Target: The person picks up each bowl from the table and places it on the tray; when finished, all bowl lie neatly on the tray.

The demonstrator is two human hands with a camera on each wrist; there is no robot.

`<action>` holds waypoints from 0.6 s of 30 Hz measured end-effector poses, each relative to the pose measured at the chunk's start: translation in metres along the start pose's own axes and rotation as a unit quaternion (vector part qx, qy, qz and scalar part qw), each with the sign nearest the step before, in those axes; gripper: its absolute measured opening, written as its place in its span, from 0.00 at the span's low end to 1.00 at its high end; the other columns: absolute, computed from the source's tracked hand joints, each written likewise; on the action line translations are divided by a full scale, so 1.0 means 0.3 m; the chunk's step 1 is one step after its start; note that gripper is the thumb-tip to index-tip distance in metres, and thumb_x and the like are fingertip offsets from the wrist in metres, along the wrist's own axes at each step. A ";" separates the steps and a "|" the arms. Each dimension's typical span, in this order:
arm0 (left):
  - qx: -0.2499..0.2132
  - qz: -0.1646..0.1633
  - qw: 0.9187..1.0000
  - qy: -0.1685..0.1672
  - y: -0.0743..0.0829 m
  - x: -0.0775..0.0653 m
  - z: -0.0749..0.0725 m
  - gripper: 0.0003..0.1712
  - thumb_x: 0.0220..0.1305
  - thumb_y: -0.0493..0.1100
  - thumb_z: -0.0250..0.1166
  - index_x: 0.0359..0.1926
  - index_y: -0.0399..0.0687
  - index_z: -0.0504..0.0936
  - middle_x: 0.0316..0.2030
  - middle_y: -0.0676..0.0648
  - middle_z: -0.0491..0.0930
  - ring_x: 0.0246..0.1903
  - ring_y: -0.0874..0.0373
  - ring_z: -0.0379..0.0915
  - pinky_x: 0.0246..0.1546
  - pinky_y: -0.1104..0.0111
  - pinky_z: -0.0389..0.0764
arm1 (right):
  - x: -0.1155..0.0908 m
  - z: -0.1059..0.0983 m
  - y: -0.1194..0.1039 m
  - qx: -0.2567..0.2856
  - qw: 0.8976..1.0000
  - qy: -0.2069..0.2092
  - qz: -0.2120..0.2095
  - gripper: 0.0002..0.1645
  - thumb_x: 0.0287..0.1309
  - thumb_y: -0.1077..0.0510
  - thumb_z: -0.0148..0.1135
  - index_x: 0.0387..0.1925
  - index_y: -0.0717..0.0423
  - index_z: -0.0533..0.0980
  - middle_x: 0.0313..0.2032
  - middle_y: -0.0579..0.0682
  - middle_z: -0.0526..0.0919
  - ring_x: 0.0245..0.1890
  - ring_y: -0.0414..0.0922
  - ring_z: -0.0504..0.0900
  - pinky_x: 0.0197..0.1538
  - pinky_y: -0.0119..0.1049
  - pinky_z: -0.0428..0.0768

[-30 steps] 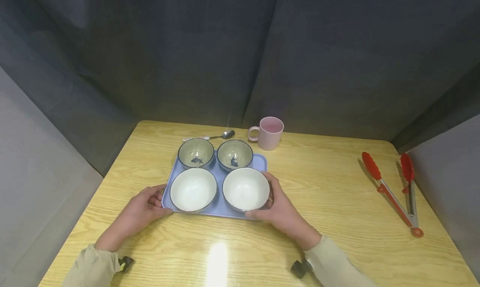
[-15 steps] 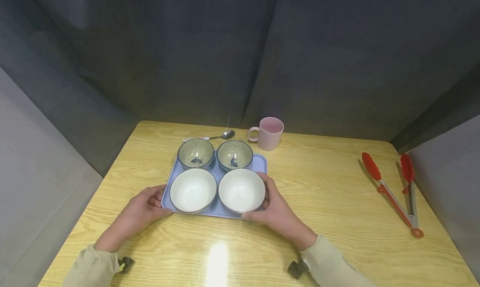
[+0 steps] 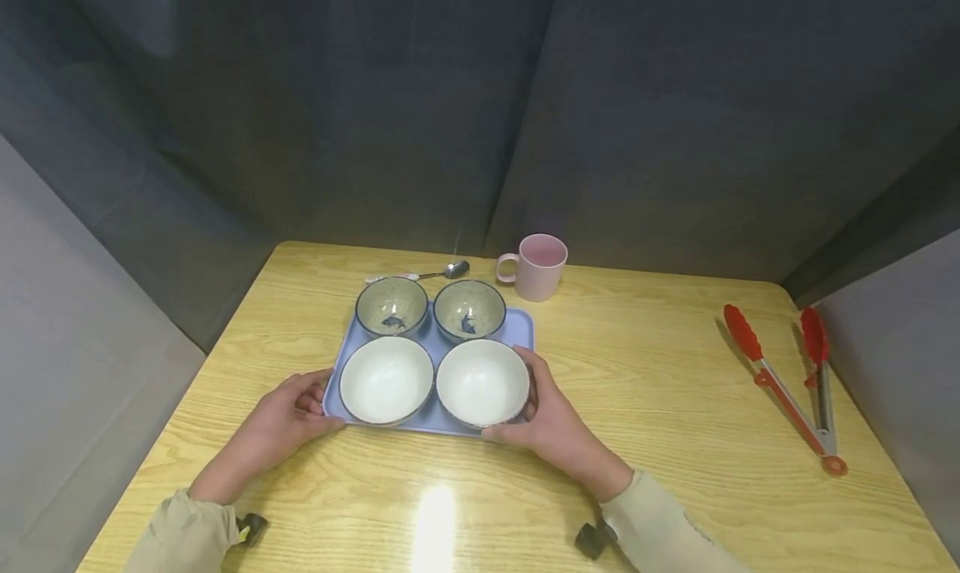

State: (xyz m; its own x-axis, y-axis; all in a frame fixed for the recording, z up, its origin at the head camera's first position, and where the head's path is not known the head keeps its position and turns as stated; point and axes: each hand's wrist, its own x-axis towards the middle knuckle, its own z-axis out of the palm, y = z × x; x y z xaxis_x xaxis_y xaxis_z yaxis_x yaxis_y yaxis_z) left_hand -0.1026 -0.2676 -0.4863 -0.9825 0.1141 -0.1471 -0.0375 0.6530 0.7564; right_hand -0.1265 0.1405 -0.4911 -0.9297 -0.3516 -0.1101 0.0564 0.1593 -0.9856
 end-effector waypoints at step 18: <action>-0.002 0.005 1.000 -0.002 0.004 -0.001 -0.005 0.47 0.66 0.41 0.83 0.79 0.29 0.71 0.54 0.39 0.81 0.49 0.53 0.80 0.44 0.75 0.84 | -0.016 -0.014 -0.020 -0.037 0.999 -0.015 0.024 0.82 0.50 0.62 0.90 0.91 0.54 0.41 0.89 0.62 0.49 0.90 0.61 0.53 0.88 0.55 0.57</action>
State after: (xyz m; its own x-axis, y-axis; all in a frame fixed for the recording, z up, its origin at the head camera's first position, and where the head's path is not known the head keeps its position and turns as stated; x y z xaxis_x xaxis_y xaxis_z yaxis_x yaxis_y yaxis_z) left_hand -0.1027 -0.2678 -0.4843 -0.9819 0.1240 -0.1431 -0.0290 0.6483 0.7608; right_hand -0.1238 0.1451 -0.4842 -0.9154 -0.3686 -0.1621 0.0732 0.2437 -0.9671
